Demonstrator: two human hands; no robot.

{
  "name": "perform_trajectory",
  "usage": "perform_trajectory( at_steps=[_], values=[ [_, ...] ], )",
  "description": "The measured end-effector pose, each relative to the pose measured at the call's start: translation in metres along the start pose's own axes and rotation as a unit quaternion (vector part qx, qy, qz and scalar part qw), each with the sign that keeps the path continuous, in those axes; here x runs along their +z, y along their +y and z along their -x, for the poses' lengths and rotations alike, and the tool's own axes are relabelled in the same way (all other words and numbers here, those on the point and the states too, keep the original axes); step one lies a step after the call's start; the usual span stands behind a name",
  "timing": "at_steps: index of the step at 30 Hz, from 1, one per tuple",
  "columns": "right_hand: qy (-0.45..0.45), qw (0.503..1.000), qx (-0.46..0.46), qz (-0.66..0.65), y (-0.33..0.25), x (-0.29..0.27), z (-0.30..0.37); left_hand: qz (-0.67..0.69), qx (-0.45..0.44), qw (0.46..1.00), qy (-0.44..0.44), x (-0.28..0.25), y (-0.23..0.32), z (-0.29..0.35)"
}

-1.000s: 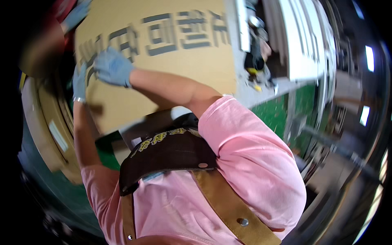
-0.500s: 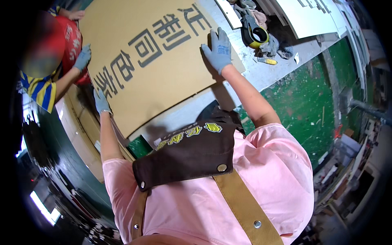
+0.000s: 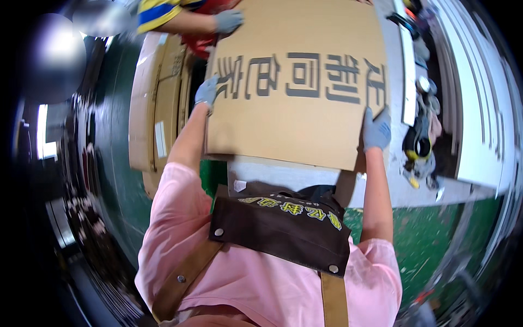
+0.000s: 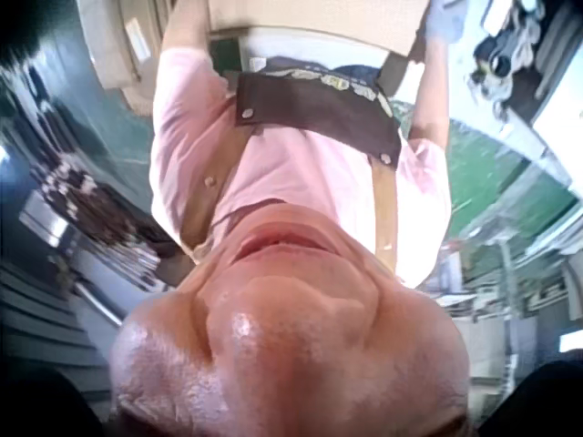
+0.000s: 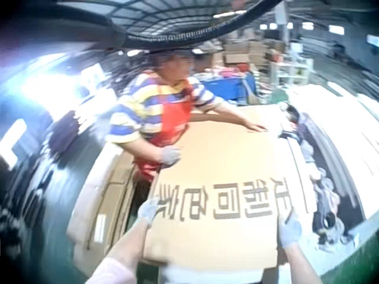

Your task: The person is assembling furniture by handling white panels and cardboard pieces. They place panels on a workbench, align them, and use tape to secure the pieces together.

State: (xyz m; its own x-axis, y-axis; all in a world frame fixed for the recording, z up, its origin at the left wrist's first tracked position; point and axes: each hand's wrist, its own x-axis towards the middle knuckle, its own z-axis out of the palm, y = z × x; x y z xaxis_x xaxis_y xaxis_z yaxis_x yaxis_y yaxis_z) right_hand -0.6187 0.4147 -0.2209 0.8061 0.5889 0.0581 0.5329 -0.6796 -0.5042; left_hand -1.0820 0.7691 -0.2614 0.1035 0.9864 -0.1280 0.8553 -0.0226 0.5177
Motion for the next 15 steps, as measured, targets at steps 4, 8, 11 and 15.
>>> perform_trajectory(
  at_steps=[4,8,11,15],
  values=[
    [0.027,0.998,-0.01,0.049,-0.006,0.002,-0.001,-0.055,-0.025,0.995,0.077,-0.008,0.021,0.033],
    [-0.024,0.996,0.074,0.05,0.0,0.007,0.001,-0.097,0.167,0.974,0.119,-0.007,0.014,0.041],
    [-0.033,0.995,0.086,0.046,0.009,0.012,0.004,-0.172,0.201,0.954,0.14,0.006,0.004,0.019],
    [0.008,1.0,-0.003,-0.01,0.007,0.002,-0.004,0.07,0.039,0.995,0.053,0.001,0.006,-0.003]
  ],
)
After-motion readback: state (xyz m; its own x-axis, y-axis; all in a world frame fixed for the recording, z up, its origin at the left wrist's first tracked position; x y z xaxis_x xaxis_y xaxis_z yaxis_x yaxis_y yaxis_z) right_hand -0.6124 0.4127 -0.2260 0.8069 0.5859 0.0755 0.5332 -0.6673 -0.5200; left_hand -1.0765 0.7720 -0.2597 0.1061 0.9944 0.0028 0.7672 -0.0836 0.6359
